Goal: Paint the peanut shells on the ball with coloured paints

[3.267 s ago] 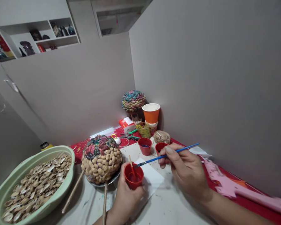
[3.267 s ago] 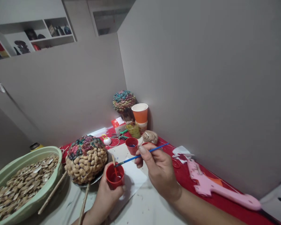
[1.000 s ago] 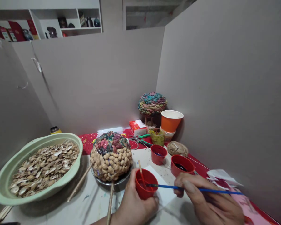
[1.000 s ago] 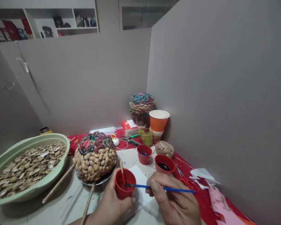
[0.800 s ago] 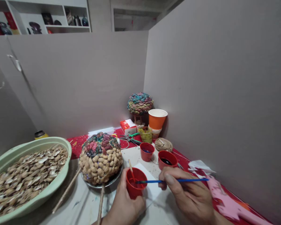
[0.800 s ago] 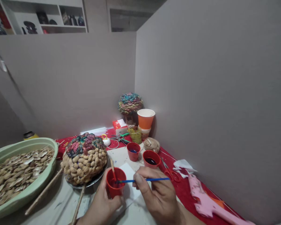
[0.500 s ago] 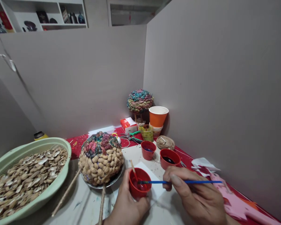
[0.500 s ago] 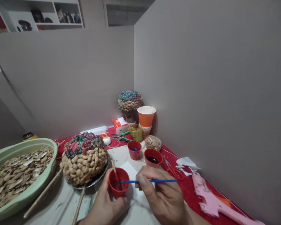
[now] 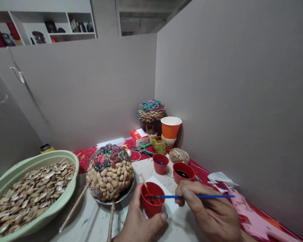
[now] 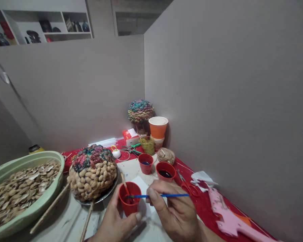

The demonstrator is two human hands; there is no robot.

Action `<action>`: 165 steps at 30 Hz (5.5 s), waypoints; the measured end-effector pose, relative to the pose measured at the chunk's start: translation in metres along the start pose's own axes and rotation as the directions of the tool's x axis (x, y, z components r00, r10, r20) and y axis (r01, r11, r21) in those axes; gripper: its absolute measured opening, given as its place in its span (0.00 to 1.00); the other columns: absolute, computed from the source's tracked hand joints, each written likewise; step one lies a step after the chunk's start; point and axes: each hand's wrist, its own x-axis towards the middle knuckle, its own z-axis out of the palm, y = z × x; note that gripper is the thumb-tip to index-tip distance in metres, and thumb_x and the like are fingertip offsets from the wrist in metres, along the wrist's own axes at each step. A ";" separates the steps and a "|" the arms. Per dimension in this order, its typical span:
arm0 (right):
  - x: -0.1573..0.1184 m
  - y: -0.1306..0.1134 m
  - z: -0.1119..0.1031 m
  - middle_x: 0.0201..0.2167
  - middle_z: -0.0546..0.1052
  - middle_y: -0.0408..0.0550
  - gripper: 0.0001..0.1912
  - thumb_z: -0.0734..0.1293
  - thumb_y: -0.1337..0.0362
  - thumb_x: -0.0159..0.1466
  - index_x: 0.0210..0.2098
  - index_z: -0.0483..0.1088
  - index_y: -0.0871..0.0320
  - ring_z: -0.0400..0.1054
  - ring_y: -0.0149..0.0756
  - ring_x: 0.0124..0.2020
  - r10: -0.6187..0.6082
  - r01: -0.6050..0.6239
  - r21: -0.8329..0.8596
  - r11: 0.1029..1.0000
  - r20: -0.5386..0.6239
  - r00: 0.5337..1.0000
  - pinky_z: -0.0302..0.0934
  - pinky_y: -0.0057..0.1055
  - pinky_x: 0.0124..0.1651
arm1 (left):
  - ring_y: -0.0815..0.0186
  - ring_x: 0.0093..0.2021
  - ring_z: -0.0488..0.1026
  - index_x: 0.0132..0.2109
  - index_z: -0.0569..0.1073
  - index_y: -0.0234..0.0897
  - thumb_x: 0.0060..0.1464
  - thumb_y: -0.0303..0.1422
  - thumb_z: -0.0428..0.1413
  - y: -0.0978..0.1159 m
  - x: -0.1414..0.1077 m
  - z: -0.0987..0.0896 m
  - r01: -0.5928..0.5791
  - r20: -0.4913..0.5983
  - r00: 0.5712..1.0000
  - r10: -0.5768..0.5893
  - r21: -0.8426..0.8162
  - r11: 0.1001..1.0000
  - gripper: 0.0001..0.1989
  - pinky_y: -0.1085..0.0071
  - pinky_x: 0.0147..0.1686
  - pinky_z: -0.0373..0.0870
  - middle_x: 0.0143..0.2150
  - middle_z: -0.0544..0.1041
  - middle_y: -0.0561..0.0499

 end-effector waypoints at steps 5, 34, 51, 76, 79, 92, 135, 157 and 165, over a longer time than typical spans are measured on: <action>0.002 -0.001 -0.001 0.24 0.74 0.41 0.08 0.62 0.70 0.68 0.33 0.70 0.55 0.70 0.29 0.23 -0.031 0.030 -0.017 0.999 -0.020 0.999 0.65 0.25 0.29 | 0.58 0.48 0.73 0.55 0.68 0.36 0.43 0.28 0.65 -0.001 0.000 -0.001 0.014 -0.021 1.000 -0.013 0.061 0.998 0.30 0.66 0.51 0.67 0.49 0.78 0.45; -0.002 0.001 0.003 0.44 0.80 0.43 0.11 0.62 0.65 0.70 0.50 0.70 0.47 0.76 0.34 0.44 0.054 -0.055 -0.032 0.998 -0.030 0.998 0.70 0.27 0.48 | 0.52 0.57 0.72 0.59 0.68 0.39 0.46 0.40 0.68 -0.011 0.001 -0.003 -0.004 -0.180 0.984 0.006 0.012 1.000 0.34 0.61 0.58 0.66 0.58 0.76 0.40; -0.001 -0.005 0.022 0.62 0.69 0.56 0.40 0.74 0.69 0.53 0.62 0.58 0.55 0.65 0.49 0.61 0.414 -0.450 0.025 0.893 0.350 0.841 0.58 0.48 0.64 | 0.53 0.57 0.73 0.59 0.68 0.37 0.50 0.32 0.62 -0.025 0.000 -0.008 -0.040 -0.200 0.976 0.090 0.240 0.970 0.29 0.60 0.59 0.67 0.59 0.74 0.40; 0.031 0.020 -0.012 0.58 0.71 0.56 0.31 0.72 0.63 0.60 0.60 0.59 0.51 0.70 0.46 0.56 0.281 -0.295 -0.044 0.954 -0.202 0.938 0.66 0.49 0.58 | 0.54 0.50 0.76 0.57 0.70 0.37 0.54 0.35 0.60 -0.014 0.000 -0.011 0.037 -0.121 0.992 0.020 0.450 0.892 0.24 0.57 0.51 0.71 0.50 0.79 0.40; 0.035 0.024 -0.019 0.56 0.72 0.55 0.31 0.72 0.62 0.60 0.60 0.60 0.51 0.70 0.46 0.56 0.287 -0.318 -0.077 0.945 -0.273 0.918 0.65 0.48 0.59 | 0.53 0.49 0.77 0.55 0.73 0.36 0.53 0.35 0.60 -0.015 0.001 -0.011 0.041 -0.125 0.992 0.018 0.458 0.888 0.22 0.57 0.51 0.71 0.49 0.80 0.40; 0.019 0.078 -0.064 0.56 0.72 0.59 0.29 0.70 0.59 0.62 0.60 0.60 0.56 0.71 0.48 0.53 0.232 -0.334 -0.433 0.837 -0.272 0.934 0.64 0.49 0.58 | 0.52 0.48 0.78 0.49 0.76 0.37 0.55 0.41 0.58 -0.024 0.002 -0.018 0.009 -0.030 1.000 0.007 0.500 0.866 0.18 0.56 0.51 0.73 0.48 0.81 0.40; 0.091 0.110 0.082 0.46 0.75 0.49 0.26 0.74 0.69 0.51 0.48 0.65 0.57 0.70 0.42 0.47 0.511 -0.407 -0.351 0.843 0.290 0.809 0.63 0.39 0.52 | 0.55 0.48 0.77 0.48 0.76 0.34 0.52 0.26 0.55 -0.024 -0.001 -0.014 -0.106 0.075 0.994 0.076 0.597 0.795 0.15 0.59 0.50 0.74 0.46 0.80 0.41; 0.094 0.090 0.081 0.50 0.75 0.57 0.24 0.71 0.62 0.58 0.52 0.65 0.60 0.68 0.48 0.53 0.579 -0.159 -0.702 0.694 0.413 0.704 0.55 0.42 0.57 | 0.55 0.46 0.76 0.46 0.76 0.36 0.51 0.26 0.55 -0.029 -0.001 -0.012 -0.120 0.061 0.993 0.104 0.574 0.810 0.15 0.60 0.48 0.72 0.44 0.80 0.43; 0.095 0.087 0.077 0.47 0.77 0.60 0.21 0.71 0.64 0.58 0.49 0.67 0.63 0.71 0.51 0.49 0.564 -0.106 -0.706 0.700 0.456 0.688 0.57 0.43 0.53 | 0.54 0.46 0.77 0.46 0.76 0.36 0.50 0.27 0.55 -0.030 -0.001 -0.012 -0.120 0.063 0.993 0.103 0.583 0.803 0.15 0.60 0.48 0.73 0.44 0.80 0.42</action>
